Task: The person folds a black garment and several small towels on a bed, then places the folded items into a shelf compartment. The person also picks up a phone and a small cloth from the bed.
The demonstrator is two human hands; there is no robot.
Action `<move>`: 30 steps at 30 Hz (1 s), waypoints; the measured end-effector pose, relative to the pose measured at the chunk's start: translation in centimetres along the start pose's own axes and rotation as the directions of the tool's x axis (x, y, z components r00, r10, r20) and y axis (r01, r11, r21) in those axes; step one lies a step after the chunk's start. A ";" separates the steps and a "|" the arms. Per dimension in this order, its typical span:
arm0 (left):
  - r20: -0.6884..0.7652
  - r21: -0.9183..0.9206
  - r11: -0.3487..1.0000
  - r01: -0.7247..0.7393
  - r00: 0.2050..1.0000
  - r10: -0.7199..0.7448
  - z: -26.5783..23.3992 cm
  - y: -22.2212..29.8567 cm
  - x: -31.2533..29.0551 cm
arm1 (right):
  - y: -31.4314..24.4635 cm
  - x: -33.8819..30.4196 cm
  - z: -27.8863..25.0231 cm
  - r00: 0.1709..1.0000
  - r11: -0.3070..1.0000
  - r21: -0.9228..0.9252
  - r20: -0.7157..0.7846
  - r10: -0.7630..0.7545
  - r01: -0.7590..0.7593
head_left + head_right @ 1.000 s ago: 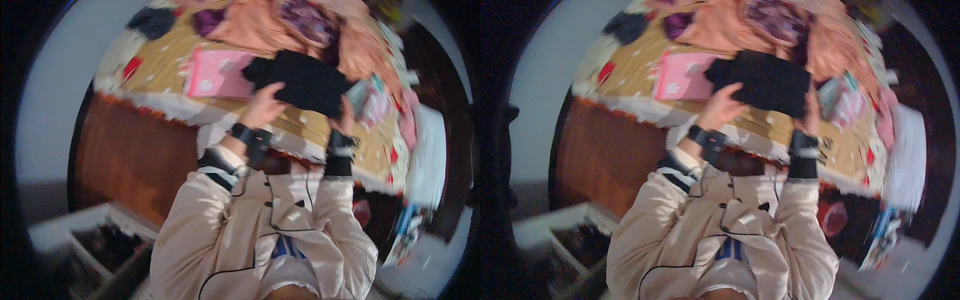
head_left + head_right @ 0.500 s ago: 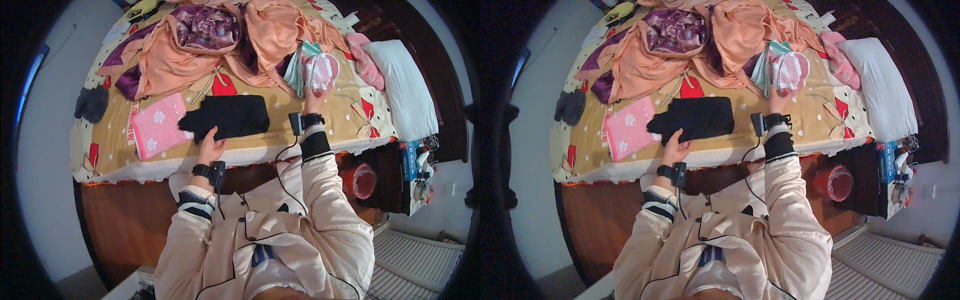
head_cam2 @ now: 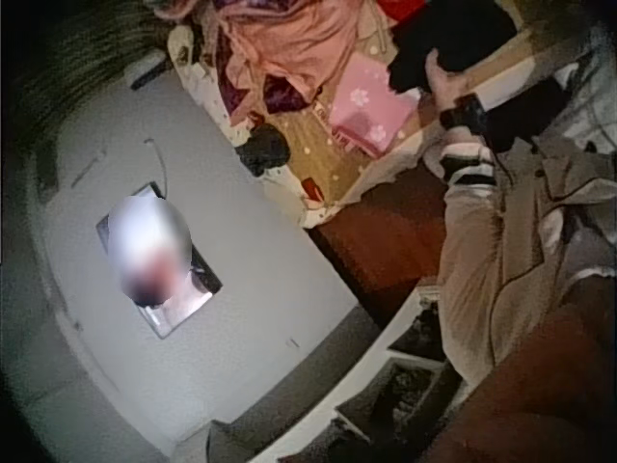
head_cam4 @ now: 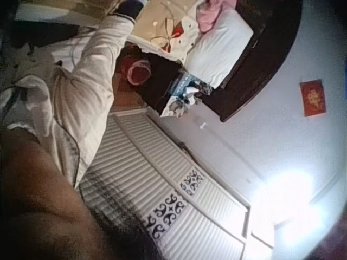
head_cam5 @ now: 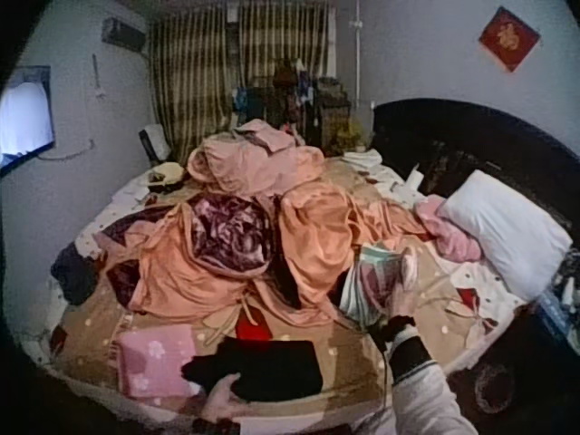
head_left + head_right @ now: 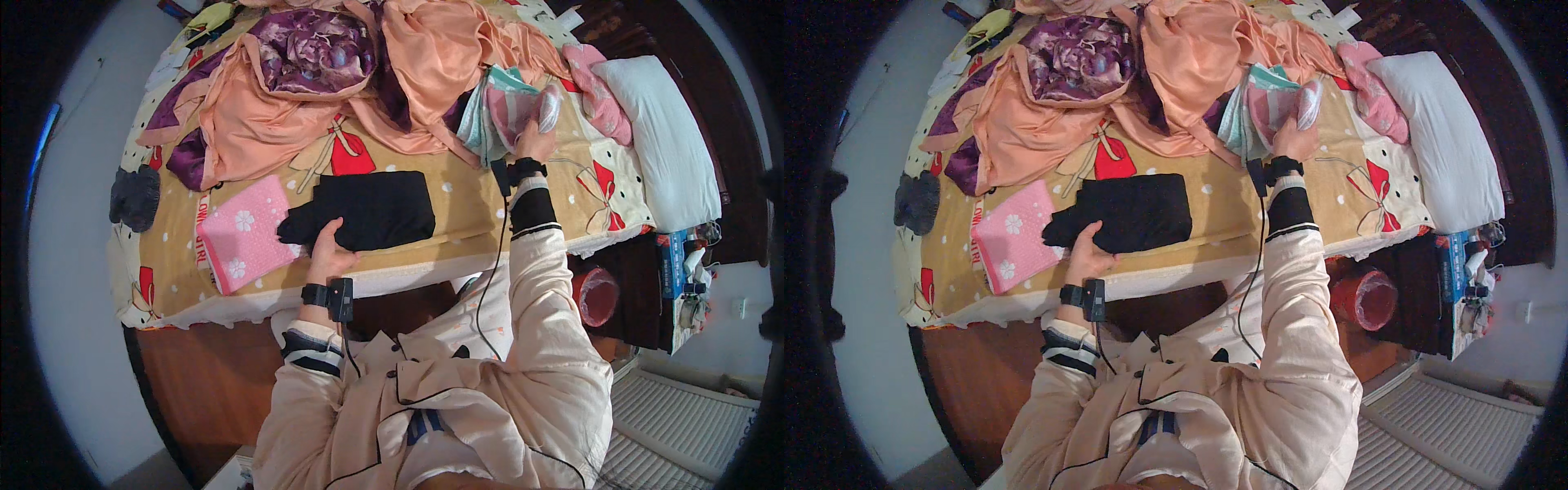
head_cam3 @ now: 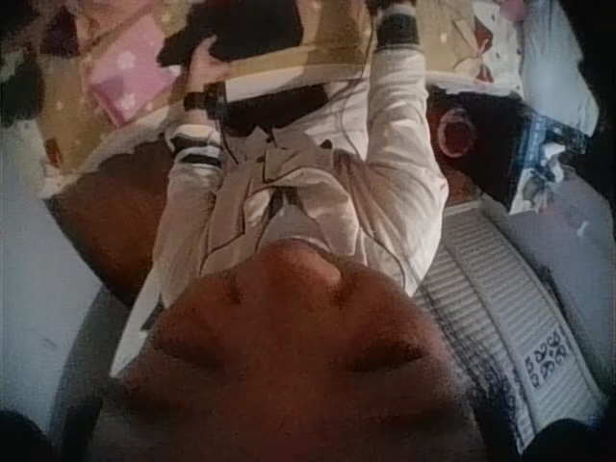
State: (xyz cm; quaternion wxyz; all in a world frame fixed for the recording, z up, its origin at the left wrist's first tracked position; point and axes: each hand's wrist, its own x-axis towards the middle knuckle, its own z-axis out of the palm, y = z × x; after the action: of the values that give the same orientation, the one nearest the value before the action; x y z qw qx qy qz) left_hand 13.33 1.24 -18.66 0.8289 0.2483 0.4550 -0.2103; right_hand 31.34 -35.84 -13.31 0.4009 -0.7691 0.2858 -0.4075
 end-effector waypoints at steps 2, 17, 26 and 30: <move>0.039 0.024 1.000 -0.007 0.999 0.006 0.1 0.0 -0.2 | -0.8 0.1 0.2 0.996 0.983 -0.168 0.066 -0.065 0.075; 0.061 -0.065 0.997 0.033 0.998 -0.029 0.0 0.3 -0.3 | -0.2 -3.4 5.9 0.925 0.743 -0.656 0.351 0.148 0.130; 0.233 0.015 1.000 0.002 0.972 -0.005 -1.7 0.4 -0.2 | -0.6 3.0 -4.9 0.929 0.874 0.467 0.367 -0.052 -0.135; 0.078 -0.057 0.994 0.089 0.993 -0.084 -2.4 -0.5 -0.9 | -7.3 2.1 -9.0 0.855 0.864 0.502 0.466 -0.227 -0.044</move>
State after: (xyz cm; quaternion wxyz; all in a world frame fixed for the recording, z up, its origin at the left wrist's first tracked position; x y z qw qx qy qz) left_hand 11.03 2.35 -19.10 0.8426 0.1953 0.4400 -0.2415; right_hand 25.52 -37.09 -3.16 0.6249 -0.7331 0.0169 -0.2679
